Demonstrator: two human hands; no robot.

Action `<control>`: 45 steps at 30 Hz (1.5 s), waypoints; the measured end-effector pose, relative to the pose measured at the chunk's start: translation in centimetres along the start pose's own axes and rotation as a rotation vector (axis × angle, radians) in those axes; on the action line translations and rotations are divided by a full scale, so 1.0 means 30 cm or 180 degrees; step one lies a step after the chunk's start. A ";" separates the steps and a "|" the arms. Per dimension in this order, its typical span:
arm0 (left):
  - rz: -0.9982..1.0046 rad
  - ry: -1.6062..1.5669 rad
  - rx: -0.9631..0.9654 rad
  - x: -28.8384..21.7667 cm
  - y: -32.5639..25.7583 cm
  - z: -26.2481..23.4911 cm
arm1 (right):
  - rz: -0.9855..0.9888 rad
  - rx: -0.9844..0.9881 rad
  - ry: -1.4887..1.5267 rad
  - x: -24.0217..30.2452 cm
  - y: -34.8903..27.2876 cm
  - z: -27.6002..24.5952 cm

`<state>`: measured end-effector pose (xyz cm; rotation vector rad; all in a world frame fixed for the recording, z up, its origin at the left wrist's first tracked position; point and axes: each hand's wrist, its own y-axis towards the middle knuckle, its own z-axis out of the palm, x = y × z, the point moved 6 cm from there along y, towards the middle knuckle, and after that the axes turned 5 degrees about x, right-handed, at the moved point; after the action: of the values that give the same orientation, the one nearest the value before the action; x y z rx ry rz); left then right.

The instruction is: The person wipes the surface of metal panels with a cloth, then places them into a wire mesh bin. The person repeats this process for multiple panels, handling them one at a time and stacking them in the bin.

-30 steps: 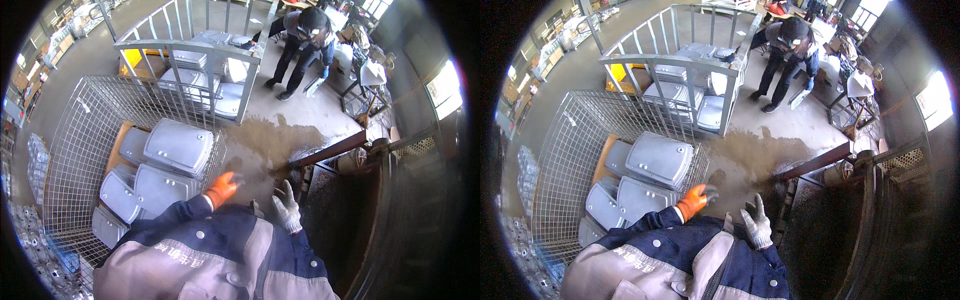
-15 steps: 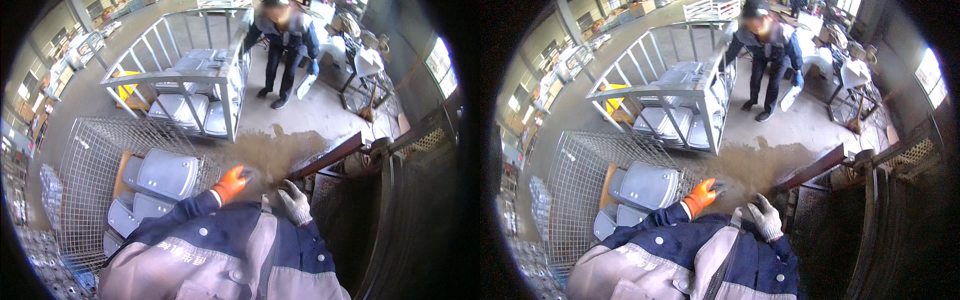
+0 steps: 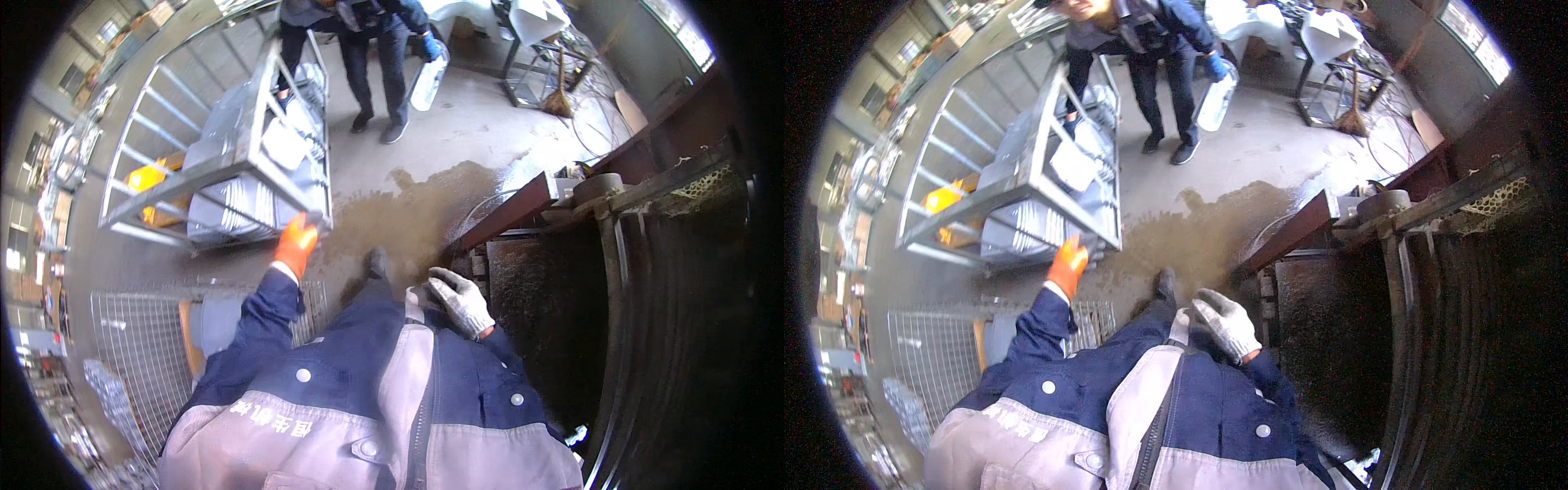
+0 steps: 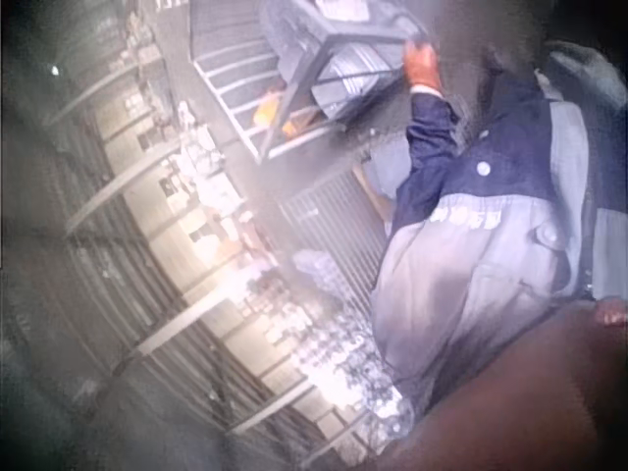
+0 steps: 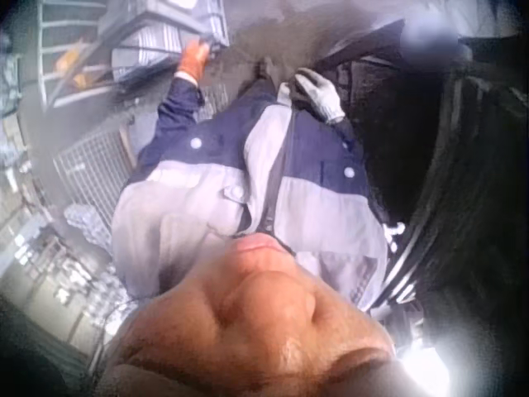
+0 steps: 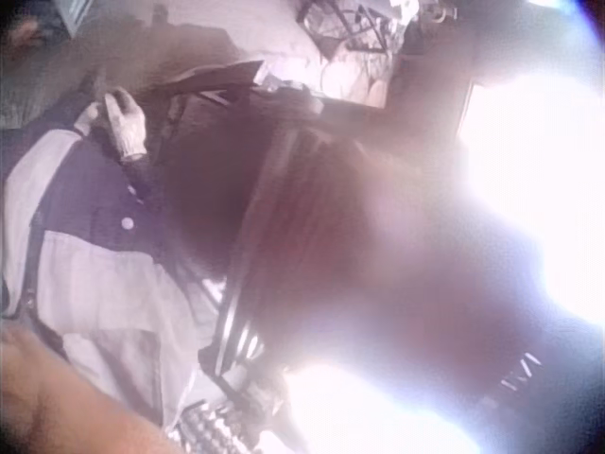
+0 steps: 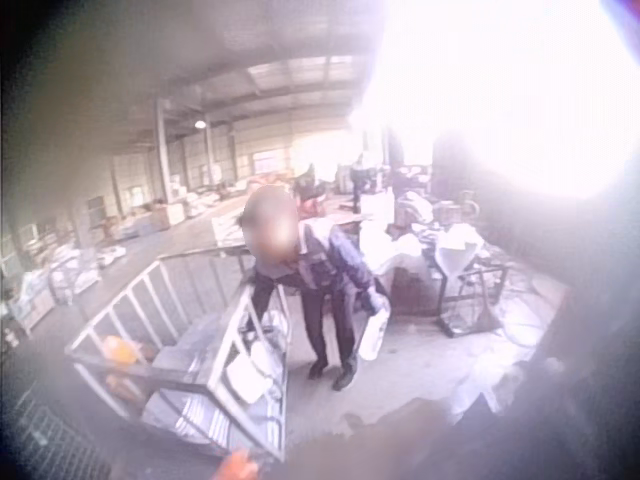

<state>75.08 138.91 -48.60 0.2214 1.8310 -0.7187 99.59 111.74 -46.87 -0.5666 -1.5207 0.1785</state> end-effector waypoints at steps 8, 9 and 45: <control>0.0354 -0.0553 -0.0114 -0.031 0.546 -0.039 | 0.0028 -0.0031 0.0299 0.264 0.514 -0.187; 0.0218 -0.0741 -0.0047 -0.065 0.608 -0.040 | 0.0080 -0.0025 0.0335 0.324 0.575 -0.209; 0.1899 -0.0406 0.2059 -1.509 2.307 1.407 | -0.1465 0.1035 0.1928 1.430 2.340 -1.737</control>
<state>158.77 178.54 -41.98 1.0668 1.2561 -0.8417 169.42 179.06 -38.08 0.0102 -0.9651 -0.0987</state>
